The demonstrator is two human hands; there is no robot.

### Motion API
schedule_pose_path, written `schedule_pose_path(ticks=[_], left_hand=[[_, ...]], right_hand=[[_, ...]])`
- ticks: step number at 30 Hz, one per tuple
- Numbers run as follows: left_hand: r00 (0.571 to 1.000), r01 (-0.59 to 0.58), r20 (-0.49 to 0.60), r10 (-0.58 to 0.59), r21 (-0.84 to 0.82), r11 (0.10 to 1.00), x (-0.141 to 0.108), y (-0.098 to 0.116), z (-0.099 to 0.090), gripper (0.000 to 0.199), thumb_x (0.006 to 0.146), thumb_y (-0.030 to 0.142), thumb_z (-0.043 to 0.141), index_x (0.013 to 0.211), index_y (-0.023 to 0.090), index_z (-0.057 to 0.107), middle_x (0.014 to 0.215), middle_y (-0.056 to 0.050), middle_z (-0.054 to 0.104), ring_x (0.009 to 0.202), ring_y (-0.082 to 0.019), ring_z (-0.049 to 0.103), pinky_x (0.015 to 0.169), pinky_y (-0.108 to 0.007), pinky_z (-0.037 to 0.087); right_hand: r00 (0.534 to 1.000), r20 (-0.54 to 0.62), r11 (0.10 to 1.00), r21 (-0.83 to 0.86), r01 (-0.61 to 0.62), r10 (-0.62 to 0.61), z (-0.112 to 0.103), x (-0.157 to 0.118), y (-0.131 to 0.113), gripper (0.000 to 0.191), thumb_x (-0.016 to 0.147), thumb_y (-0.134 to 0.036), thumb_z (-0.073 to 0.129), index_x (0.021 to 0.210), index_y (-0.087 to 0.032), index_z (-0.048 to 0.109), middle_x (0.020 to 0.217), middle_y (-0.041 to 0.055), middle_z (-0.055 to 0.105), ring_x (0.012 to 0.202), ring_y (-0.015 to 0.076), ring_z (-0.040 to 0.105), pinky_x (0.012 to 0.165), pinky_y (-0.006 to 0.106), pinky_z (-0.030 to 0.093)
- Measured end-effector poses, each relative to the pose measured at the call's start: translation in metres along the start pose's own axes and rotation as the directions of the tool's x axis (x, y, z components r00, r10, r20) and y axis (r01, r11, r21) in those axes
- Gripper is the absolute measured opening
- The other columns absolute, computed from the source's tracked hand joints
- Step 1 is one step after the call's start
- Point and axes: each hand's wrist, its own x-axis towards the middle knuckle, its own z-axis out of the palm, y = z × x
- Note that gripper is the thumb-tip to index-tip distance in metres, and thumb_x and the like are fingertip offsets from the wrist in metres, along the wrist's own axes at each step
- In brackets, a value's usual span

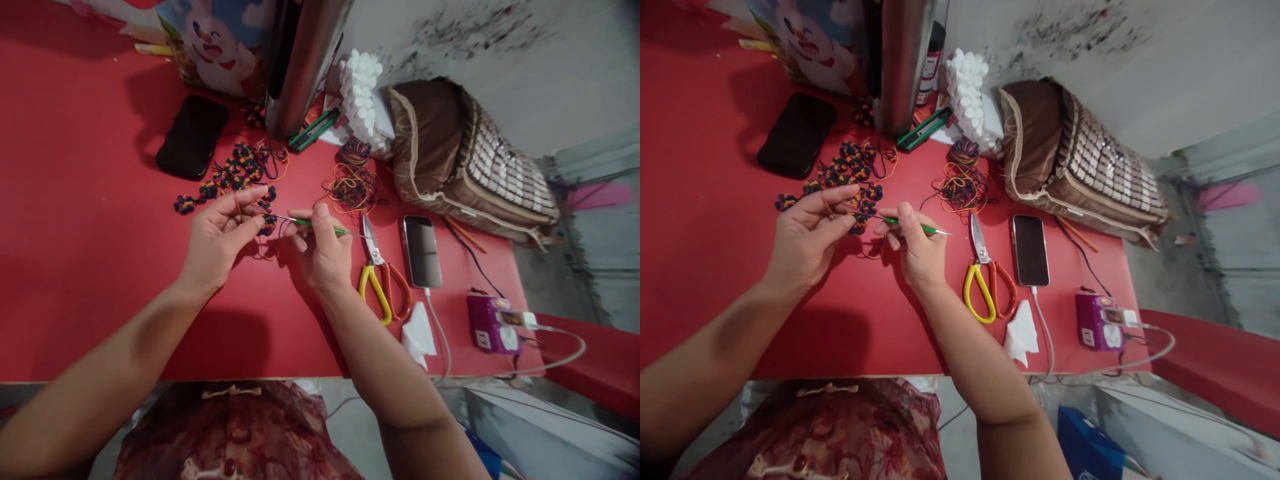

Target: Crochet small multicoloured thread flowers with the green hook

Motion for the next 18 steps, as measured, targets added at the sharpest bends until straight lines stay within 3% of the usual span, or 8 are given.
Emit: schedule_pose_path(ticks=[13,18], left_hand=[[0.999,-0.028,-0.029,0.028,0.008,1.000,-0.0001,0.0025,0.0029,0.038,0.084,0.005,0.084,0.113,0.026,0.092,0.089,-0.001,0.077,0.076,-0.010,0.070,0.071,-0.019,0.065],[0.999,0.031,-0.015,-0.031,-0.021,0.999,-0.0002,0.0040,0.0021,0.034,0.085,0.008,0.085,0.113,0.026,0.091,0.089,-0.001,0.075,0.074,-0.011,0.070,0.069,-0.021,0.066]], right_hand=[[1.000,0.013,1.000,-0.008,0.021,-0.021,-0.0023,0.0000,0.0000,0.045,0.083,-0.069,0.088,0.079,-0.024,0.088,0.065,0.0019,0.078,0.048,0.0079,0.051,0.048,0.027,0.038],[0.999,0.040,1.000,0.008,-0.003,0.002,-0.0033,0.0010,0.0002,0.042,0.082,-0.068,0.090,0.080,-0.025,0.088,0.066,0.0010,0.078,0.051,0.0088,0.051,0.050,0.027,0.041]])
